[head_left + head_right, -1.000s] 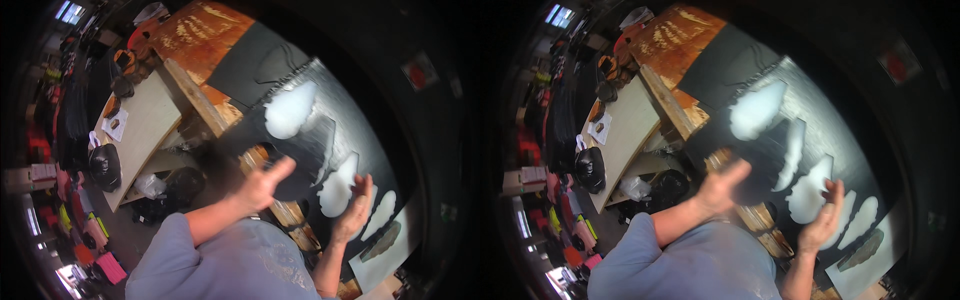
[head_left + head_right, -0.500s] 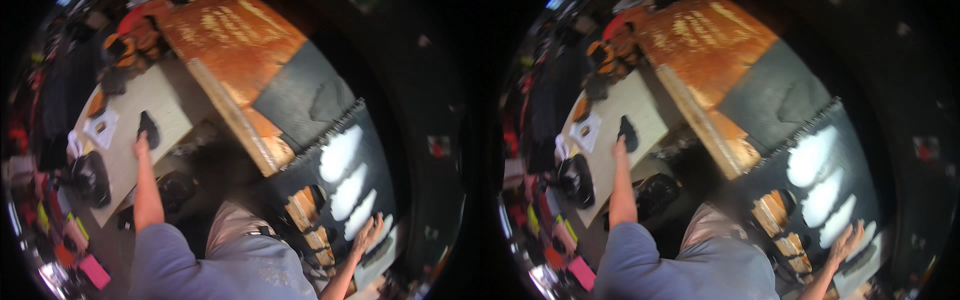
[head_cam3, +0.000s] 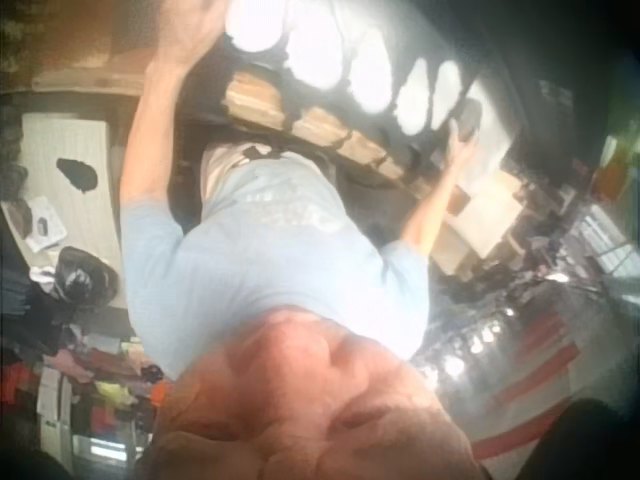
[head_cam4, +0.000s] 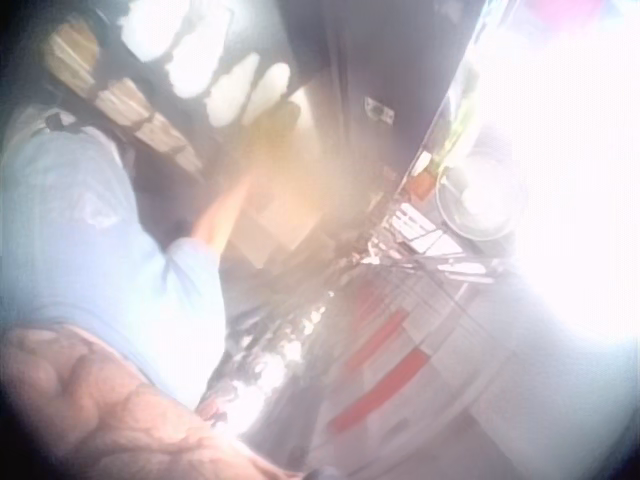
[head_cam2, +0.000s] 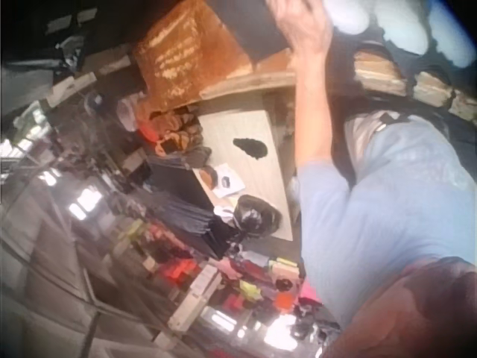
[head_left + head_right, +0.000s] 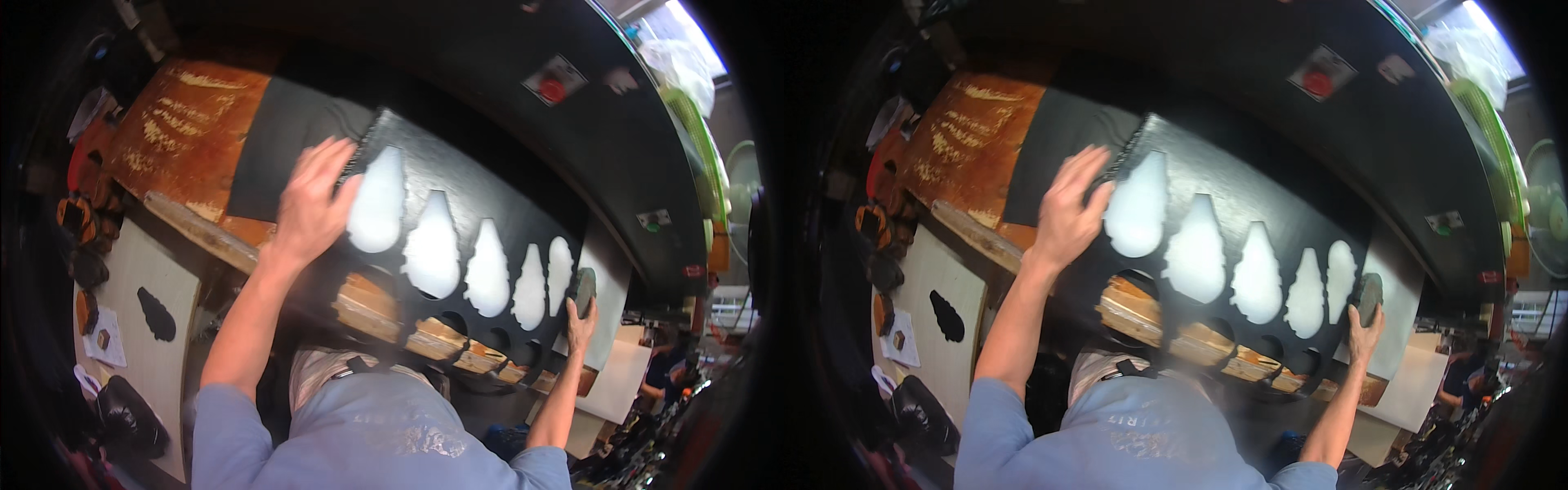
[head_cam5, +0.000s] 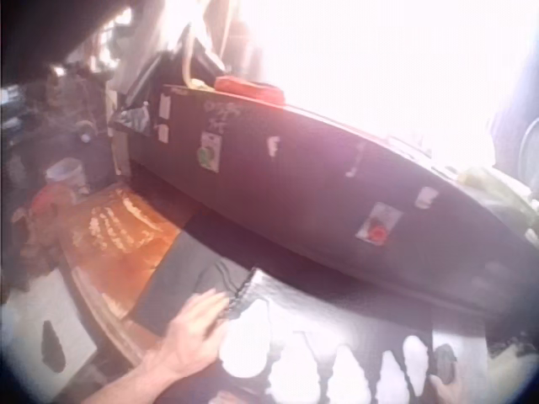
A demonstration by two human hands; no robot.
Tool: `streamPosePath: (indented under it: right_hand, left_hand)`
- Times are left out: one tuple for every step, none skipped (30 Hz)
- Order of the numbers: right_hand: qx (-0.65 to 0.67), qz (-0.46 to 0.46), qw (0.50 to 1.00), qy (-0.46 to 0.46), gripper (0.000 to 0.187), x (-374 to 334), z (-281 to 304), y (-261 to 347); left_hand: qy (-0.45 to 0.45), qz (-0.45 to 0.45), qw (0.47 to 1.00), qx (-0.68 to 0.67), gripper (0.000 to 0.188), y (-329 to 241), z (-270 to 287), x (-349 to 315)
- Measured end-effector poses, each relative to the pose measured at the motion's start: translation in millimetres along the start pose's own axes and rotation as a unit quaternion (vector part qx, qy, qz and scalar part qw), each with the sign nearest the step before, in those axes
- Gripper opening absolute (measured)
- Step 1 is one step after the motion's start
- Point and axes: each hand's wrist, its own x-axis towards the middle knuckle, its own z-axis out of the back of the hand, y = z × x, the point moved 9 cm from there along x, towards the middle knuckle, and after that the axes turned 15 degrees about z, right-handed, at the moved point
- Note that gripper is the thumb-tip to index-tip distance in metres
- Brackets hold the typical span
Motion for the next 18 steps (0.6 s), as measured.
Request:
streamPosePath:
  right_hand:
    - [0.006,0.037,0.999,-0.008,0.092,2,2,5]
    - [0.011,0.067,0.998,-0.003,0.094,5,1,9]
    - [0.017,0.079,0.997,-0.002,0.094,8,1,11]
    - [0.027,0.094,0.995,0.004,0.093,11,-1,15]
    - [0.047,0.128,0.991,-0.011,0.093,14,1,21]
    - [0.042,0.104,0.994,0.001,0.092,17,-2,18]
    - [0.045,0.101,0.994,-0.004,0.091,18,0,19]
    - [0.042,0.088,0.995,0.005,0.090,18,-1,17]
    - [0.052,0.105,0.993,-0.002,0.089,18,3,22]
    - [0.112,0.093,0.989,-0.010,0.090,15,7,21]
    - [0.171,0.079,0.982,-0.006,0.090,11,10,22]
    - [0.245,0.071,0.967,-0.014,0.091,9,17,25]
    - [0.283,0.044,0.958,-0.030,0.093,3,24,26]
    - [0.270,0.047,0.961,-0.031,0.092,-1,33,33]
    - [0.271,0.056,0.960,-0.038,0.092,-5,42,44]
    - [0.271,0.058,0.960,-0.047,0.092,-9,49,55]
    - [0.262,0.071,0.961,-0.048,0.091,-11,53,71]
    - [0.319,0.079,0.944,-0.045,0.090,-14,52,90]
  left_hand:
    - [0.063,0.031,0.997,-0.005,0.048,-10,-37,16]
    - [0.100,0.031,0.994,-0.012,0.054,-21,-65,28]
    - [0.127,0.034,0.990,0.046,0.057,-25,-92,38]
    - [0.138,0.015,0.985,0.099,0.061,-31,-116,45]
    - [0.179,0.023,0.971,0.157,0.064,-28,-142,45]
    - [0.143,-0.009,0.977,0.158,0.065,-34,-149,45]
    - [0.137,-0.010,0.977,0.165,0.066,-29,-154,43]
    - [0.143,-0.001,0.973,0.181,0.067,-21,-160,38]
    - [0.129,-0.013,0.977,0.171,0.067,-19,-158,33]
    - [0.130,-0.023,0.977,0.167,0.066,-17,-157,24]
    - [0.128,-0.031,0.977,0.167,0.066,-16,-154,15]
    - [0.101,-0.066,0.981,0.154,0.066,-24,-147,6]
    - [0.094,-0.072,0.981,0.152,0.068,-29,-144,-5]
    - [0.104,-0.059,0.981,0.152,0.068,-34,-143,-15]
    - [0.097,-0.064,0.983,0.144,0.069,-44,-139,-25]
    - [0.096,-0.061,0.985,0.132,0.070,-55,-135,-34]
    - [0.108,-0.053,0.984,0.131,0.071,-65,-131,-44]
    - [0.133,-0.028,0.982,0.130,0.071,-69,-128,-50]
